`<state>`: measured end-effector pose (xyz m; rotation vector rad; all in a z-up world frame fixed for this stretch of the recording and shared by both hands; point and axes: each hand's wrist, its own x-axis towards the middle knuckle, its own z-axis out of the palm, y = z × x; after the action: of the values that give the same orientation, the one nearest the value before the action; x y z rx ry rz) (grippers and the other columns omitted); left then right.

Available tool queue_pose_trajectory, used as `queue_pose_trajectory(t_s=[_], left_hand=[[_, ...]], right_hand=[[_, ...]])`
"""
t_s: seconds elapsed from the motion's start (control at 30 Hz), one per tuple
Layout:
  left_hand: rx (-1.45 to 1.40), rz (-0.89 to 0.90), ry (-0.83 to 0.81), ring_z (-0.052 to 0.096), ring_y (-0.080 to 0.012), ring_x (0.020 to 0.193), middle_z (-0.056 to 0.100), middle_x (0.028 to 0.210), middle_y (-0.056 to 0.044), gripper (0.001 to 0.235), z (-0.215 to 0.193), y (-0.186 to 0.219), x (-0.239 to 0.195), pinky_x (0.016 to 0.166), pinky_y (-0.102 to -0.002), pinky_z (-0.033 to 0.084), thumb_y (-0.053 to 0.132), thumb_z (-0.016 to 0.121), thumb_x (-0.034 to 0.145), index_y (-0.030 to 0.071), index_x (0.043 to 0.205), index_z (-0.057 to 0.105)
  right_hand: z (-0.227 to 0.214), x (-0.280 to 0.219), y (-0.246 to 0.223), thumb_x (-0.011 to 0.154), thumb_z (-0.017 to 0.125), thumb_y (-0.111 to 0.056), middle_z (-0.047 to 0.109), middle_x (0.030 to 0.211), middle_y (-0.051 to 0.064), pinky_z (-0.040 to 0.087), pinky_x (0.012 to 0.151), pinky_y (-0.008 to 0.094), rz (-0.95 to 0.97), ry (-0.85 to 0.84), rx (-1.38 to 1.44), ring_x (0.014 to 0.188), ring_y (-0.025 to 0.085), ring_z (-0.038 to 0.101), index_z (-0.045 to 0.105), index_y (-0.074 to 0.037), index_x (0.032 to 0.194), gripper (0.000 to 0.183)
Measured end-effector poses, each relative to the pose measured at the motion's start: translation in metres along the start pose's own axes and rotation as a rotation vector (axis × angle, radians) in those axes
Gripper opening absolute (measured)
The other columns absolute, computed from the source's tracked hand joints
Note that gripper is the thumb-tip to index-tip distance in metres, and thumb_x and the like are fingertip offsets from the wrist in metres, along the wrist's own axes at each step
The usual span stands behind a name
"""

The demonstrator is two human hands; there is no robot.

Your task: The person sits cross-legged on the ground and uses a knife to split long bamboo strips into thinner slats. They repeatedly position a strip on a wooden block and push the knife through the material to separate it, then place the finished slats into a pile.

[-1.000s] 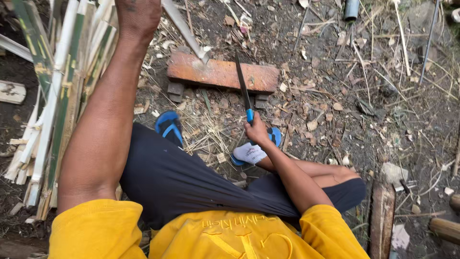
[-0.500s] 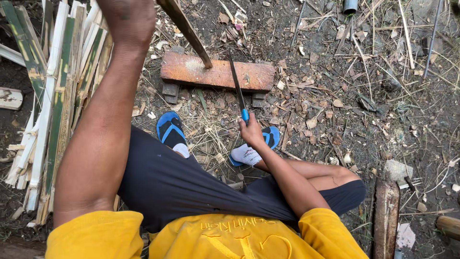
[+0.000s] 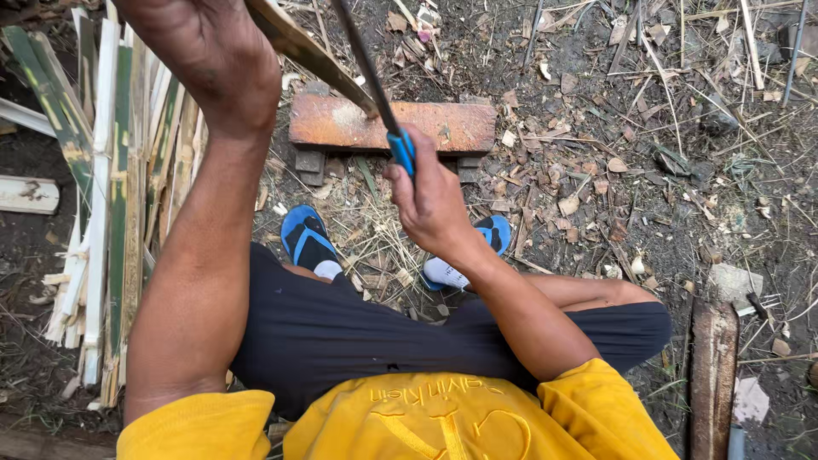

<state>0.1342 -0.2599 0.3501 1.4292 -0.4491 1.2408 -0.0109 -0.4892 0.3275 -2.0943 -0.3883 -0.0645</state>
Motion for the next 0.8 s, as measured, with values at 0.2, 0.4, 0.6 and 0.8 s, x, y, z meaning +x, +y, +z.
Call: queue_pose_trajectory(t_s=[0.2,0.4,0.6,0.8], left_hand=[[-0.319,-0.003,-0.193,0.056,-0.0207,0.066,0.052,0.081,-0.009,0.021,0.009,0.030,0.022,0.061,-0.030,0.055,0.024,0.050,0.117,0.007,0.104,0.050],[-0.277,-0.042,-0.109,0.053,-0.0182,0.058,0.048,0.081,-0.009,0.013,0.008,0.032,0.013,0.054,-0.030,0.054,0.023,0.049,0.116,0.010,0.118,0.048],[-0.298,-0.016,-0.135,0.050,-0.0173,0.056,0.048,0.077,-0.008,0.013,0.013,0.035,0.015,0.053,-0.030,0.049,0.023,0.047,0.116,0.010,0.116,0.047],[-0.354,-0.062,-0.101,0.048,-0.0188,0.056,0.047,0.080,-0.010,0.015,0.014,0.023,0.008,0.052,-0.032,0.049,0.023,0.049,0.116,0.009,0.110,0.047]], right_hand=[[0.005,0.012,-0.006,0.109,0.054,-0.019,0.069,0.084,0.017,0.053,0.061,0.047,0.027,-0.054,-0.060,0.070,0.033,0.072,0.038,-0.008,0.146,0.042],[0.005,0.017,-0.010,0.109,0.053,-0.018,0.068,0.079,0.018,0.053,0.062,0.048,0.069,-0.069,-0.079,0.066,0.036,0.071,0.040,-0.006,0.140,0.036],[0.003,0.022,0.001,0.108,0.055,-0.018,0.067,0.076,0.020,0.051,0.059,0.050,0.072,-0.070,-0.109,0.065,0.041,0.069,0.044,-0.005,0.133,0.030],[0.007,0.031,-0.005,0.108,0.053,-0.021,0.067,0.073,0.022,0.051,0.060,0.051,0.168,-0.111,-0.080,0.064,0.041,0.070,0.043,-0.006,0.131,0.029]])
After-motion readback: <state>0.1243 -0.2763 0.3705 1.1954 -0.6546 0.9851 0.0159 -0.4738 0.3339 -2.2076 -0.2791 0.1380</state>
